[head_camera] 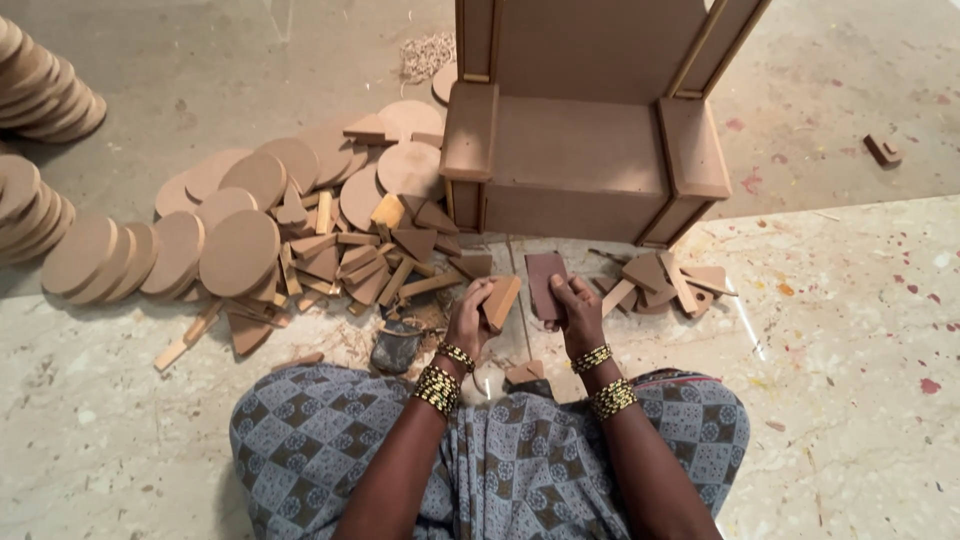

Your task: The person sits on the floor and sands small wooden cut pieces one at a time using a sanding block, rubbing the block over each piece and setting it back on the floor among a pile of similar wooden parts.

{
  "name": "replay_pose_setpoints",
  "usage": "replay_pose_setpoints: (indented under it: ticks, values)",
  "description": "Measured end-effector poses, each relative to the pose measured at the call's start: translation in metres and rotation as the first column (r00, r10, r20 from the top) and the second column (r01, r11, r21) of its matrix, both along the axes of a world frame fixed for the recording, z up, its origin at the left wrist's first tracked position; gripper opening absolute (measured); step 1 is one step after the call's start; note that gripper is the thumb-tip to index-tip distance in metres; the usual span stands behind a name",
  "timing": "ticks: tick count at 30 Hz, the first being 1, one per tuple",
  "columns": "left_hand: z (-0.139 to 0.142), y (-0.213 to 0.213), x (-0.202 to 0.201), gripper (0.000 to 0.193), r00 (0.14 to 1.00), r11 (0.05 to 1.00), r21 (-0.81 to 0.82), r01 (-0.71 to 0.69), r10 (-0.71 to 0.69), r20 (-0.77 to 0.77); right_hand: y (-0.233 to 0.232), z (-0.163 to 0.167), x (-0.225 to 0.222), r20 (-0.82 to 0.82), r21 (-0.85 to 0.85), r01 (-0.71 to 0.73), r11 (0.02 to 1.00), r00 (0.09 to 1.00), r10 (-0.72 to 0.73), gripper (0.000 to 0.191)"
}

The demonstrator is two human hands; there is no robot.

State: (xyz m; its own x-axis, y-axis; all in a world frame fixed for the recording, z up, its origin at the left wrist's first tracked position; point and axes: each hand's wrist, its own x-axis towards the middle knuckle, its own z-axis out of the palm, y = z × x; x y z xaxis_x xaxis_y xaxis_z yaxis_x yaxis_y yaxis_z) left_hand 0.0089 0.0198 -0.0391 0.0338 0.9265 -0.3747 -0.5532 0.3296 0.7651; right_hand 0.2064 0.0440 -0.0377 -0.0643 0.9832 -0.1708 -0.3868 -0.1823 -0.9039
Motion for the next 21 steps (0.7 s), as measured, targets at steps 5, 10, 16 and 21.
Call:
replay_pose_setpoints:
  ticks: [5, 10, 16, 21]
  values:
    - [0.001, -0.002, 0.010, 0.023, 0.994, 0.999, 0.040, 0.024, -0.019, -0.111, -0.010, 0.024, -0.009, -0.022, 0.098, -0.025, 0.995, 0.999, 0.027, 0.028]
    - [-0.009, 0.005, 0.023, 0.026, 0.982, 0.996, -0.018, -0.082, 0.077, -0.173, -0.024, 0.026, -0.022, 0.155, 0.234, -0.022, 0.972, 0.988, -0.015, 0.030]
    - [-0.012, 0.008, 0.014, 0.028, 0.995, 0.994, -0.064, -0.085, 0.081, -0.059, -0.019, 0.023, -0.016, 0.258, 0.311, -0.112, 0.944, 0.966, 0.030, 0.033]
    - [-0.025, 0.008, 0.015, 0.032, 0.996, 0.998, -0.043, -0.055, 0.052, -0.071, -0.017, 0.025, -0.017, 0.190, 0.278, 0.018, 0.960, 0.979, -0.074, 0.036]
